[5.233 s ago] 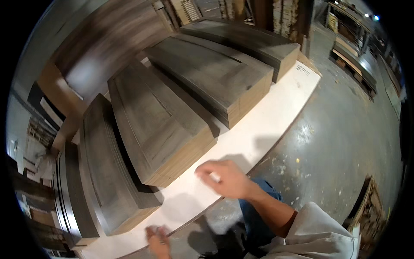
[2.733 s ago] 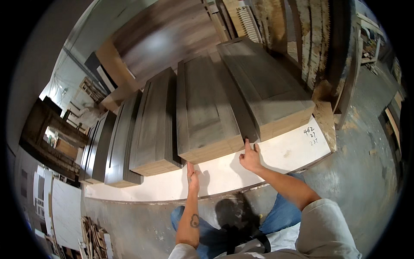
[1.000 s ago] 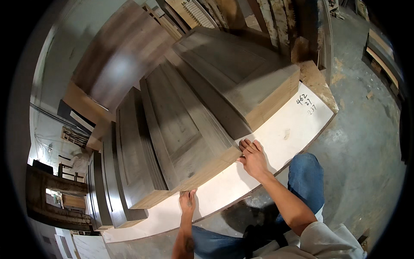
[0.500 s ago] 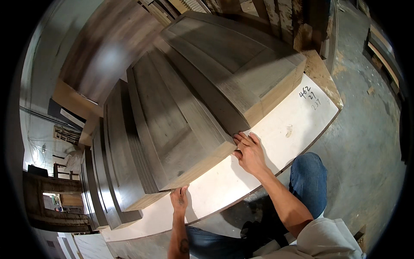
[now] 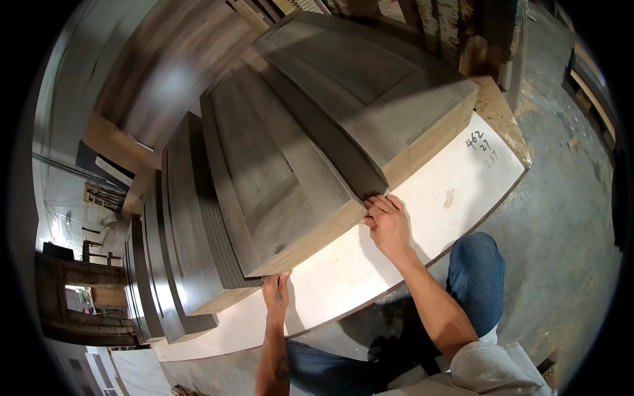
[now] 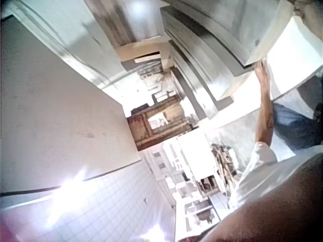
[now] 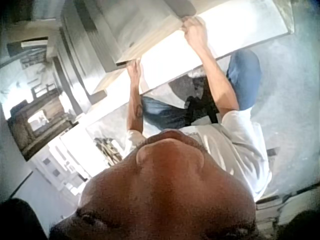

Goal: The person carries wood cabinet panels and stacks them neatly on a white tabletop, aligning them into a single row.

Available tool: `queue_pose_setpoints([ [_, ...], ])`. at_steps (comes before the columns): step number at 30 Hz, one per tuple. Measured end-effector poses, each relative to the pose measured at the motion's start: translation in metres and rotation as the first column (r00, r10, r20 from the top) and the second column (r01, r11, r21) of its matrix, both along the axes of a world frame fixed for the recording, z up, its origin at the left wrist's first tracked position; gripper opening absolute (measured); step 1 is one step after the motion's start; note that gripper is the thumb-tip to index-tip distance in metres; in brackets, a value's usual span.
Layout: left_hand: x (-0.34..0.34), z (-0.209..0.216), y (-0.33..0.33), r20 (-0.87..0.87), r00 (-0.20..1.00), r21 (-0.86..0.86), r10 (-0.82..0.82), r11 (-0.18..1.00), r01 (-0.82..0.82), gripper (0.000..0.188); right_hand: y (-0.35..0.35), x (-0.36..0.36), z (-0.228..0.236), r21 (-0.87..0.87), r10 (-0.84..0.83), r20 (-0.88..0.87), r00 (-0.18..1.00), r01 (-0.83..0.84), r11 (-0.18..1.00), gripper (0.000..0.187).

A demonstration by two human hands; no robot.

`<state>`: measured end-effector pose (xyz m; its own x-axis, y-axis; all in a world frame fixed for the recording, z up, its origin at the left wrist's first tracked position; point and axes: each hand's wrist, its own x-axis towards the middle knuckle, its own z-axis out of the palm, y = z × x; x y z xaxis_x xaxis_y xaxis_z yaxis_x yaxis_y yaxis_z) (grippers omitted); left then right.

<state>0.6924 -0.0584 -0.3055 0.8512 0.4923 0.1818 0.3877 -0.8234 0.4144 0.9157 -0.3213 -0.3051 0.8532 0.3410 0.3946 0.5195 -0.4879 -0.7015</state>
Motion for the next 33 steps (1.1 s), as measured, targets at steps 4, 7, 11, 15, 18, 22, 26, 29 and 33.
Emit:
queue_pose_setpoints([
  [4, -0.001, -0.001, 0.002, 0.037, 0.999, -0.037, -0.012, 0.999, 0.014, 0.033, 0.003, 0.000, -0.001, 0.024, -0.052, 0.013, 0.999, 0.051, 0.998, 0.030],
  [7, 0.000, 0.002, 0.001, -0.062, 0.997, -0.028, 0.040, 0.999, -0.042, 0.035, 0.004, -0.001, -0.002, 0.055, -0.088, 0.020, 0.996, 0.087, 0.995, 0.027],
  [11, 0.000, -0.003, 0.004, 0.006, 1.000, -0.008, 0.017, 1.000, -0.017, 0.037, 0.007, 0.000, -0.009, 0.069, -0.109, 0.030, 0.994, 0.107, 0.992, 0.023],
  [15, 0.005, -0.003, 0.004, 0.071, 0.997, -0.010, -0.014, 1.000, 0.014, 0.043, 0.010, 0.002, -0.009, 0.072, -0.121, 0.027, 0.992, 0.119, 0.990, 0.020],
  [18, 0.007, -0.006, 0.005, 0.059, 0.998, 0.005, -0.013, 1.000, 0.013, 0.043, 0.010, 0.003, -0.011, 0.080, -0.149, 0.028, 0.988, 0.146, 0.986, 0.017],
  [22, 0.008, -0.010, 0.008, 0.094, 0.995, 0.065, -0.028, 0.998, 0.022, 0.040, 0.011, 0.002, -0.009, 0.102, -0.169, 0.011, 0.986, 0.167, 0.981, 0.016],
  [26, 0.006, -0.004, 0.001, 0.090, 0.996, -0.062, -0.020, 0.998, 0.025, 0.036, 0.009, 0.001, -0.009, 0.103, -0.131, 0.015, 0.991, 0.129, 0.986, 0.020],
  [29, 0.008, -0.002, 0.003, 0.135, 0.991, -0.018, -0.017, 1.000, 0.020, 0.034, 0.011, 0.002, -0.004, 0.099, -0.107, 0.031, 0.994, 0.104, 0.990, 0.022],
  [33, 0.009, -0.004, 0.000, 0.078, 0.997, -0.013, 0.016, 1.000, -0.015, 0.037, 0.005, 0.003, -0.005, 0.095, -0.099, 0.010, 0.995, 0.098, 0.991, 0.020],
])
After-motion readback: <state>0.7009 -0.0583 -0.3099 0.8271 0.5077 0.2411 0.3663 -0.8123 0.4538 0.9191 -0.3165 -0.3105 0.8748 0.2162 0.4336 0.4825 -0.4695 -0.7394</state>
